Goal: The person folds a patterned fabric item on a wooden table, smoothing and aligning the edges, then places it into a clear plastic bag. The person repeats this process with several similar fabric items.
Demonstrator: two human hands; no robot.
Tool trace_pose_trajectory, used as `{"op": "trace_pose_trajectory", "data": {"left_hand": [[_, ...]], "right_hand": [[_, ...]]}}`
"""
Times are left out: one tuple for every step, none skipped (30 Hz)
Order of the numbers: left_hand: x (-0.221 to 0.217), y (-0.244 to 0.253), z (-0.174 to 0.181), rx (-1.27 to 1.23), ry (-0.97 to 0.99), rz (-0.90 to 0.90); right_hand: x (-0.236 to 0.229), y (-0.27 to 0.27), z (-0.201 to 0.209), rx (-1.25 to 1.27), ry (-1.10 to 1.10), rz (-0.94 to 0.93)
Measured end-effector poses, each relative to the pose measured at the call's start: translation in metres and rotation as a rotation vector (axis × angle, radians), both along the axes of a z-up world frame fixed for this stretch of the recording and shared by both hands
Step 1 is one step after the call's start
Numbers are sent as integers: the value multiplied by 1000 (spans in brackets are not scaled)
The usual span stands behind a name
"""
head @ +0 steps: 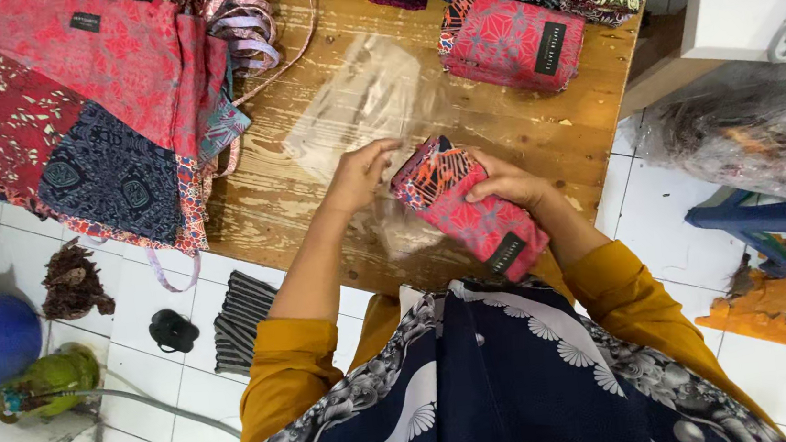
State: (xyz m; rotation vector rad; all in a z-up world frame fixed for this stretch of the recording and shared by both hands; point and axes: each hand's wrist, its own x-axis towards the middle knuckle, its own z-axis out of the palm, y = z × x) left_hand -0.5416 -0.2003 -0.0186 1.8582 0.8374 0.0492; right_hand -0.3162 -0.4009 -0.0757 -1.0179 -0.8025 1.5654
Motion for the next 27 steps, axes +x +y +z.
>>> {"op": "trace_pose_trajectory", "data": {"left_hand": [[1,-5,6,244,-69,-105],[3,-11,11,487,-138,-211],[6,-16,16,732,-206,-323],[10,-23,21,740,-87,-339],[16,-29,26,747,28,-358],[23,-35,29,752,143,-376],[27,-41,31,795,120,-374],[32,-44,32,837,96,-372],[32,-46,31,880,74,-363],[28,-47,28,840,45,-424],[22,-49,23,795,20,-481],[14,-51,14,749,-6,-537],[4,-50,6,746,-118,-359],[-11,-48,-4,738,-231,-180],[-22,-42,-16,729,-346,-3],[-29,-37,-32,596,-344,274],[-40,-36,-50,446,-327,553],[-47,-32,-70,125,-285,703],[-49,-26,-88,-203,-242,839],[-49,-19,-105,-538,-196,957],[-44,-12,-120,-590,-267,920],[-37,-5,-132,-640,-339,882],[-35,-7,-143,-695,-405,851],[-33,-11,-151,-754,-356,858],[-27,-10,-155,-805,-318,862],[-22,-11,-157,-855,-279,866],[-17,-11,-156,-821,-309,857]], "right_hand": [[-2,3,-7,3,-47,-24],[-6,6,-14,7,-95,-47],[-11,10,-20,12,-141,-73],[-15,13,-25,-20,-128,-122],[-17,16,-29,-53,-117,-175],[-18,19,-32,-87,-106,-227],[-19,21,-35,-91,-67,-243],[-20,22,-38,-96,-28,-258],[-21,26,-41,-99,11,-268],[-23,29,-45,-114,88,-317],[-27,30,-50,-133,168,-363],[-31,30,-55,-153,248,-408],[-33,32,-60,-174,249,-432],[-34,34,-65,-195,251,-456],[-33,39,-70,-210,251,-481],[-31,45,-74,-215,260,-494],[-33,45,-80,-231,272,-502],[-36,46,-86,-247,284,-510],[-36,47,-90,-240,282,-497],[-35,49,-93,-233,281,-485],[-33,52,-94,-227,278,-478],[-31,54,-94,-196,225,-498],[-34,49,-94,-175,174,-514],[-37,43,-94,-153,123,-528],[-38,45,-91,-158,176,-520],[-39,46,-86,-164,229,-512],[-39,50,-82,-164,284,-503]]}}
